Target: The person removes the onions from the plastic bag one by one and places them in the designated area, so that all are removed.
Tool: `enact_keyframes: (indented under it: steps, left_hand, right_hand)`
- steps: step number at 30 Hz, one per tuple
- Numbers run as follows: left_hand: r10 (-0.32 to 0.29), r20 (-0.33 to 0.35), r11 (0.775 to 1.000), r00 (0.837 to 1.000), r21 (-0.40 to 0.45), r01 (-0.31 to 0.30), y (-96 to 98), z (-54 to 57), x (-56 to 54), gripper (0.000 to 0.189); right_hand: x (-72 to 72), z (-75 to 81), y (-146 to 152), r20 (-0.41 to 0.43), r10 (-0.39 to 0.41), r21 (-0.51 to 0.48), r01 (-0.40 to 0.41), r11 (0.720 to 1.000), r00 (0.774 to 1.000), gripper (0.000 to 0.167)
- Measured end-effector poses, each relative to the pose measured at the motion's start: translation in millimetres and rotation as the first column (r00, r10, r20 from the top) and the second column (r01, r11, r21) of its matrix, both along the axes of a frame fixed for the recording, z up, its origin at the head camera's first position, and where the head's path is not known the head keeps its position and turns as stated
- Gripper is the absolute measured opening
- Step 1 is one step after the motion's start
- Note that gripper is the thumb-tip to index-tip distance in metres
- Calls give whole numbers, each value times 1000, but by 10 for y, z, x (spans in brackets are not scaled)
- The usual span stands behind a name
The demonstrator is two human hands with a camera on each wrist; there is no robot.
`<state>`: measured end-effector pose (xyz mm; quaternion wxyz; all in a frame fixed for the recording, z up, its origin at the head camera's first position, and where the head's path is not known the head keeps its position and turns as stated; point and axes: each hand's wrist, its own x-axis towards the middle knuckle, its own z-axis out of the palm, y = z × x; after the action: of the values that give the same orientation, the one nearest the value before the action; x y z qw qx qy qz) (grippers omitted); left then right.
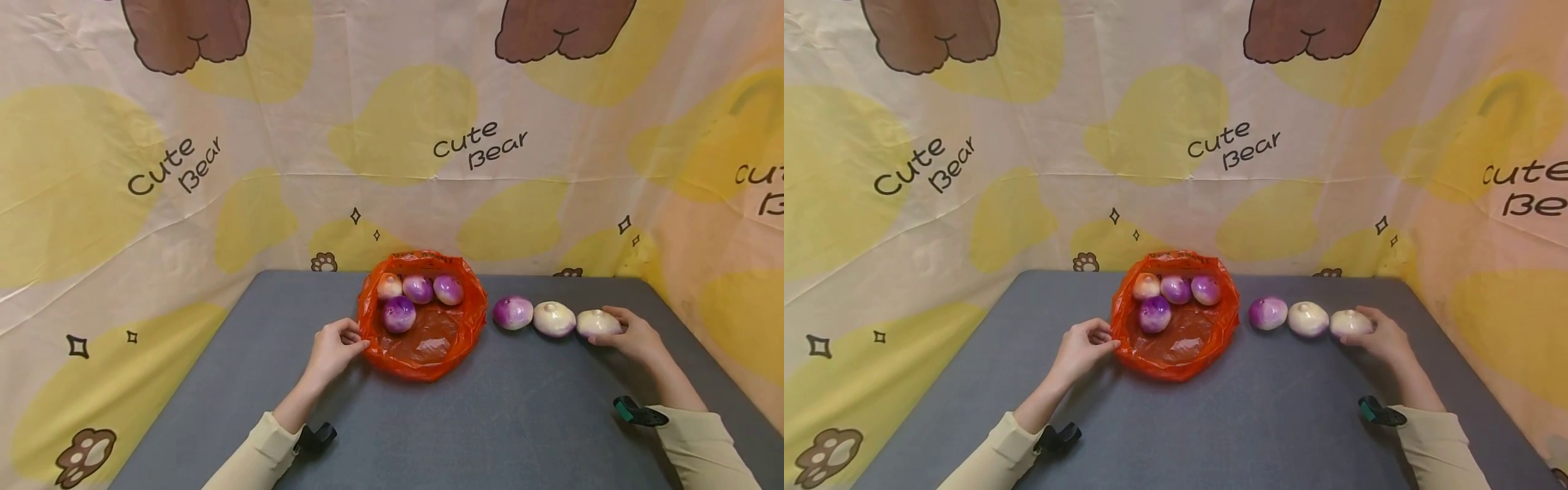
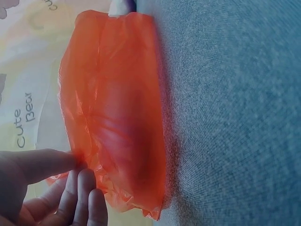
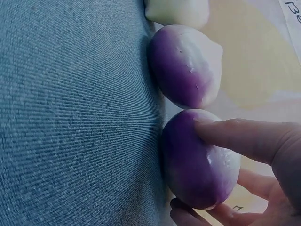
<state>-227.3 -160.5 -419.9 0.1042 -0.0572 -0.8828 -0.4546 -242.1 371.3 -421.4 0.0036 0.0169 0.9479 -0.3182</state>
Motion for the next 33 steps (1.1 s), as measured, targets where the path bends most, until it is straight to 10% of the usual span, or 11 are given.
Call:
enact_keyframes:
  steps: [33]
  left_hand:
    - [5,3,1000,1000,-4,-5,11,2,2,15]
  right_hand:
    - [65,18,103,21,24,-9,-24,1000,1000,89]
